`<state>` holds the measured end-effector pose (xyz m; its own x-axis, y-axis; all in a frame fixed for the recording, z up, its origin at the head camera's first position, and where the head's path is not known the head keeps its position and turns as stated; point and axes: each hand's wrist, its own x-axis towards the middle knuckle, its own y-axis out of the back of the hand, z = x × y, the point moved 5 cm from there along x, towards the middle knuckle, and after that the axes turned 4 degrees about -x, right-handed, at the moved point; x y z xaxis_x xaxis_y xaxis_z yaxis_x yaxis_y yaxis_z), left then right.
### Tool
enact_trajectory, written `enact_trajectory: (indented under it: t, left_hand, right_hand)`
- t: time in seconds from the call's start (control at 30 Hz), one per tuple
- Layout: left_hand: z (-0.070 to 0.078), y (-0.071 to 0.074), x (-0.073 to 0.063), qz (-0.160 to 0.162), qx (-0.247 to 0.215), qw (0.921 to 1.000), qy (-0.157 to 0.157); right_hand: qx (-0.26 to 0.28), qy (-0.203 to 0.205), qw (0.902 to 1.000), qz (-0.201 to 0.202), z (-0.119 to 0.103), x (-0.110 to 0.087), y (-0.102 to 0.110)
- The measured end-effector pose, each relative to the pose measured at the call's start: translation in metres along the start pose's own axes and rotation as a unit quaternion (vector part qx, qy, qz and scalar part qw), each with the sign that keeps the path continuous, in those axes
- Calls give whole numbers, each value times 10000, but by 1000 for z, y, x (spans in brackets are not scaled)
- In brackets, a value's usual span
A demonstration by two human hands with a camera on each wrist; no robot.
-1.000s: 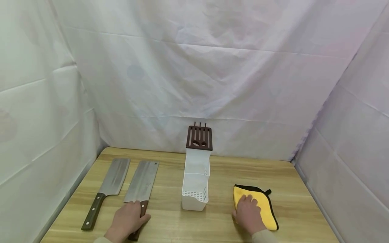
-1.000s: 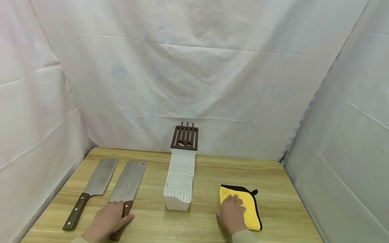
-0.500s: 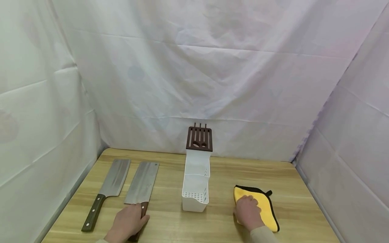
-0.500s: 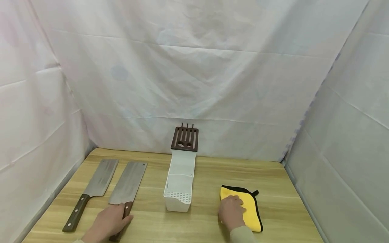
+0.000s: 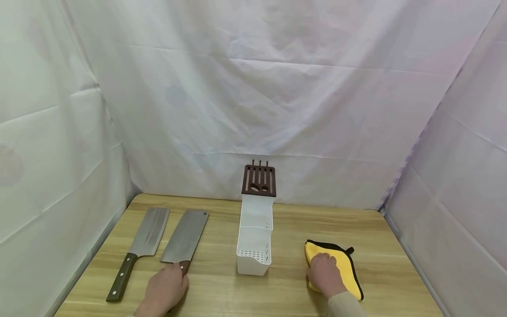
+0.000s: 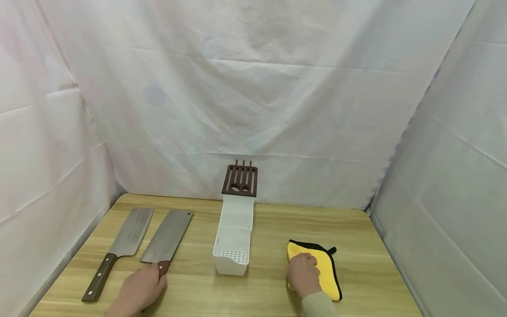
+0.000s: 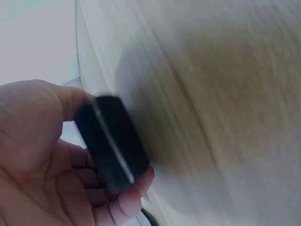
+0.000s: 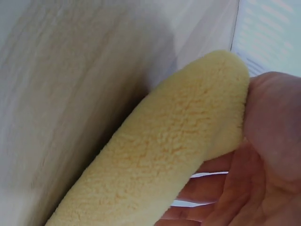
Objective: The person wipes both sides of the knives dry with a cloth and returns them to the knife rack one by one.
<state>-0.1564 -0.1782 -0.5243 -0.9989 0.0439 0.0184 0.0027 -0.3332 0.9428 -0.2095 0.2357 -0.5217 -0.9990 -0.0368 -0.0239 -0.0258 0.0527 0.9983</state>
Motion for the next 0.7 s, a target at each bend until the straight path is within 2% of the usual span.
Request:
enact_trajectory:
  t: [0.1, 0.17, 0.27, 0.33, 0.4, 0.53, 0.7]
  left_hand:
    - [-1, 4, -2, 307, 91, 9995, -47]
    - [-2, 8, -4, 660, 192, 9975, -143]
    - [-1, 16, -7, 1376, 364, 9891, -390]
    - [1, 22, -8, 1672, 400, 9838, -516]
    - [2, 27, -7, 1720, 390, 9827, -557]
    - [1, 35, -4, 1402, 278, 9884, -510]
    - [-2, 42, 0, 1080, -299, 9937, -35]
  right_hand:
    - [236, 52, 9993, -287, 2, 1, 4]
    - [374, 83, 9985, -404, 4, 1, 7]
    - [508, 162, 9981, -301, 8, 3, 13]
    - [689, 119, 9972, -264, 13, 4, 17]
    - [903, 15, 9953, -342, 17, 6, 20]
    - [1310, -241, 9896, -540, 24, 10, 28]
    - [1727, -456, 9826, -515, 32, 14, 37]
